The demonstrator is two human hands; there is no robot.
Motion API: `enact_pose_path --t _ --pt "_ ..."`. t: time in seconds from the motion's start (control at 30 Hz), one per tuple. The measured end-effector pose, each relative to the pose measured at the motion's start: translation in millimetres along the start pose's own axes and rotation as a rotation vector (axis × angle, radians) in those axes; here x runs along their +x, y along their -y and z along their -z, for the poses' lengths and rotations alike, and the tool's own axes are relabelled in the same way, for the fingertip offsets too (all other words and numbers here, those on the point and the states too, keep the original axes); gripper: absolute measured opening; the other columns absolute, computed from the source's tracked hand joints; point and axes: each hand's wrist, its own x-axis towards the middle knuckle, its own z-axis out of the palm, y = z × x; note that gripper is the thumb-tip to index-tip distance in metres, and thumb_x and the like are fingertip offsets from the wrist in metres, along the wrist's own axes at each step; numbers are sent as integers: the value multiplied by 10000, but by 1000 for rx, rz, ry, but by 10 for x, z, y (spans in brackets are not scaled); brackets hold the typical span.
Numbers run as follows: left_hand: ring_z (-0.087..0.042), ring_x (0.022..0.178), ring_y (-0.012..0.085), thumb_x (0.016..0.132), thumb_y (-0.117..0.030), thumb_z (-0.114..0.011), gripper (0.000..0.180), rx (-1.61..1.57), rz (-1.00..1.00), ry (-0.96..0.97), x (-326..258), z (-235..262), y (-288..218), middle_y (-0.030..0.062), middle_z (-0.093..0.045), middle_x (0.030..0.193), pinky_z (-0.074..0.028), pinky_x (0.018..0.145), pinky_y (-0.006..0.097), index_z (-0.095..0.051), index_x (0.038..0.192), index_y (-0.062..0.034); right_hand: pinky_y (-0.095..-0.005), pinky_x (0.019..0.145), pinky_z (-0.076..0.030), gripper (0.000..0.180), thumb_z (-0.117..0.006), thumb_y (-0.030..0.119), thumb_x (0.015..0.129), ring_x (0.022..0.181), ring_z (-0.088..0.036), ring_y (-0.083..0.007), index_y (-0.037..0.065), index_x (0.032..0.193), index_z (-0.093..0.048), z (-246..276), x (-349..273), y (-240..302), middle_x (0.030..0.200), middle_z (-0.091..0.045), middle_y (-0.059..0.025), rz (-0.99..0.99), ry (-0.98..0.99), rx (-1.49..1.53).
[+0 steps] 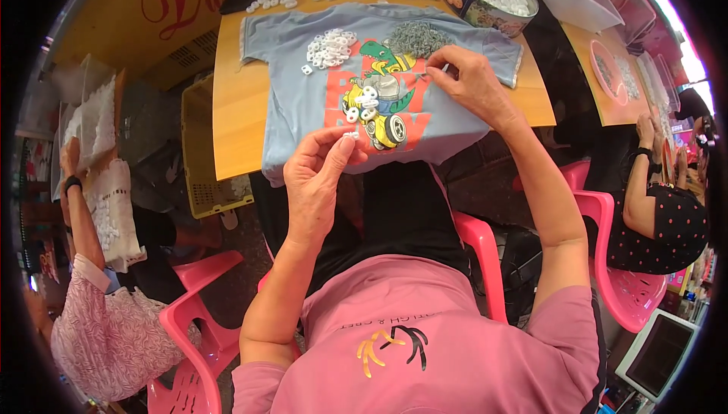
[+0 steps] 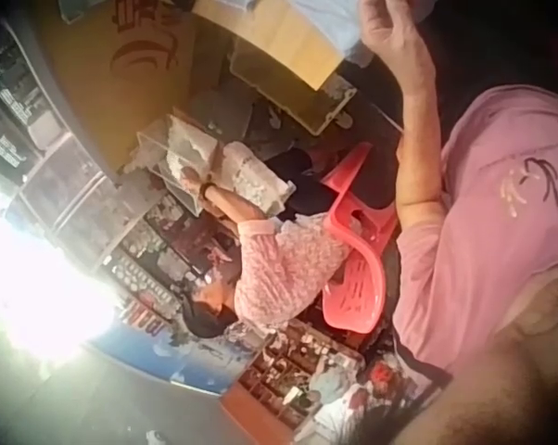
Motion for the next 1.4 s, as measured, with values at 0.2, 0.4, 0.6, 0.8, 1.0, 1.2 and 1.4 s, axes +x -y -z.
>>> enact_pose_path --t 0.2,0.4,0.6,0.8,1.0,1.2,1.4 --pt "-652 815 125 940 -96 -628 207 10 15 6 -9 -15 0 86 -689 939 -513 784 253 -621 1109 23 -341 652 -487 166 -692 146 839 711 -613 -236 1 913 -657 -64 -59 52 855 -637 -106 80 -15 -114" --pt "-651 816 128 939 -91 -628 209 3 24 15 -37 -60 -39 90 -688 946 -515 779 248 -619 1112 25 -411 695 -493 146 -674 171 843 815 -630 -328 39 905 -657 -137 -42 118 893 -636 -110 64 -9 -296" --pt "-648 805 134 930 -86 -638 195 -113 67 17 -17 -44 -66 96 -688 937 -517 763 251 -615 1088 27 -427 720 -492 143 -647 186 858 853 -628 -336 51 908 -645 -129 -7 140 908 -630 -115 58 66 -416" --pt "-644 775 135 922 -92 -652 190 -158 100 25 -2 1 -62 98 -692 909 -520 744 258 -615 1069 23 -428 760 -485 157 -630 176 850 887 -624 -340 24 886 -645 -40 135 138 901 -654 -130 0 169 -405" --pt "-664 781 166 929 -84 -637 169 -114 78 6 -5 58 -40 113 -686 922 -540 722 278 -608 1064 13 -418 757 -478 153 -614 144 833 866 -619 -340 1 887 -623 26 220 208 863 -659 -140 -11 292 -395" --pt "-671 793 161 940 -106 -629 175 -32 39 -15 -12 54 -52 126 -699 946 -540 735 277 -614 1064 16 -317 651 -481 155 -631 109 862 720 -624 -195 -7 965 -630 8 95 209 831 -654 -102 -36 145 -88" --pt "-656 809 119 948 -120 -623 196 60 16 23 -24 -7 -114 91 -693 916 -541 752 252 -617 1067 36 -219 621 -466 206 -623 117 932 700 -576 -69 -26 1076 -655 -184 -128 575 892 -662 -31 -192 157 537"
